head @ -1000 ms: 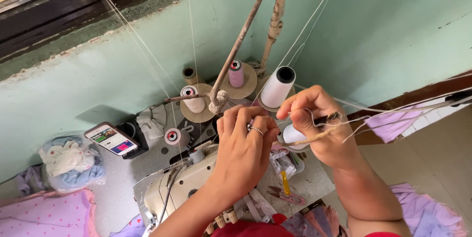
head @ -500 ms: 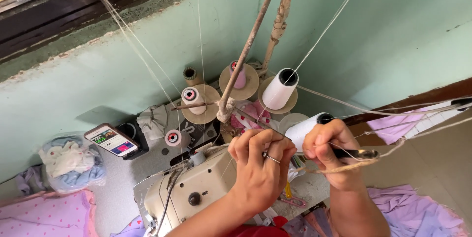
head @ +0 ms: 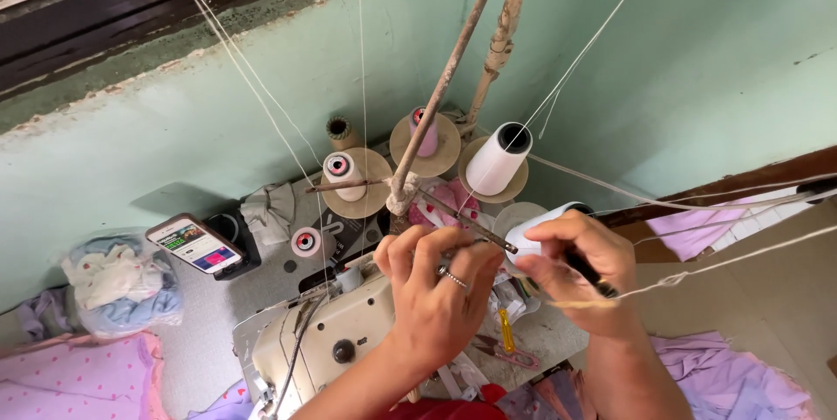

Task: The person threads a sewing machine by guiding white thread through a metal guide and a needle. They use a small tool to assist in threading and scissors to cut the thread.

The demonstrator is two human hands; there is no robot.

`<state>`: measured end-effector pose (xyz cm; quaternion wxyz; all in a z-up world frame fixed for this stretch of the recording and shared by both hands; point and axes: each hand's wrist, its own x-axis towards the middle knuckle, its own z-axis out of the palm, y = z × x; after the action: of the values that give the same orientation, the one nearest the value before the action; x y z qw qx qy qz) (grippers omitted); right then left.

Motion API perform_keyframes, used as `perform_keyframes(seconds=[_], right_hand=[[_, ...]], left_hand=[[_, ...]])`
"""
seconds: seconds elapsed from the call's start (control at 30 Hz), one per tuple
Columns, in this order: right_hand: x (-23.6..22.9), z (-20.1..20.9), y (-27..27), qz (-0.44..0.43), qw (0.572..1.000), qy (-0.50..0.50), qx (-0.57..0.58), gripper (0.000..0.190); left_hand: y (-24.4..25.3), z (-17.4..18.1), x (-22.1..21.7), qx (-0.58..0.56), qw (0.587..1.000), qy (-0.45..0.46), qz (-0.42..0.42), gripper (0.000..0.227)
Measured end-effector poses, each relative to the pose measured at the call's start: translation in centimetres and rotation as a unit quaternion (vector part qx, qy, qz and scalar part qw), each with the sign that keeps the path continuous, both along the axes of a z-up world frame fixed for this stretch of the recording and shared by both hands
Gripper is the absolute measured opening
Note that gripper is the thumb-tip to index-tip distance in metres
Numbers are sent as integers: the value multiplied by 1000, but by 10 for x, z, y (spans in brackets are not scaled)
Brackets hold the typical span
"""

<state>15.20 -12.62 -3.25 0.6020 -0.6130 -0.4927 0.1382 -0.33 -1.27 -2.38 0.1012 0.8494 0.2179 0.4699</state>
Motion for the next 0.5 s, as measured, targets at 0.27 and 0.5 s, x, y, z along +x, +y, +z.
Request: perform_keyframes(seconds=[0.27, 0.5], right_hand=[[-14, 23, 8, -57, 981, -172, -62, 21], [-22, 31, 4, -70, 954, -284, -62, 14]], left_hand=[[12, 12, 2, 37, 999, 13, -18, 7], [13, 14, -2, 39, 998, 27, -28, 7]])
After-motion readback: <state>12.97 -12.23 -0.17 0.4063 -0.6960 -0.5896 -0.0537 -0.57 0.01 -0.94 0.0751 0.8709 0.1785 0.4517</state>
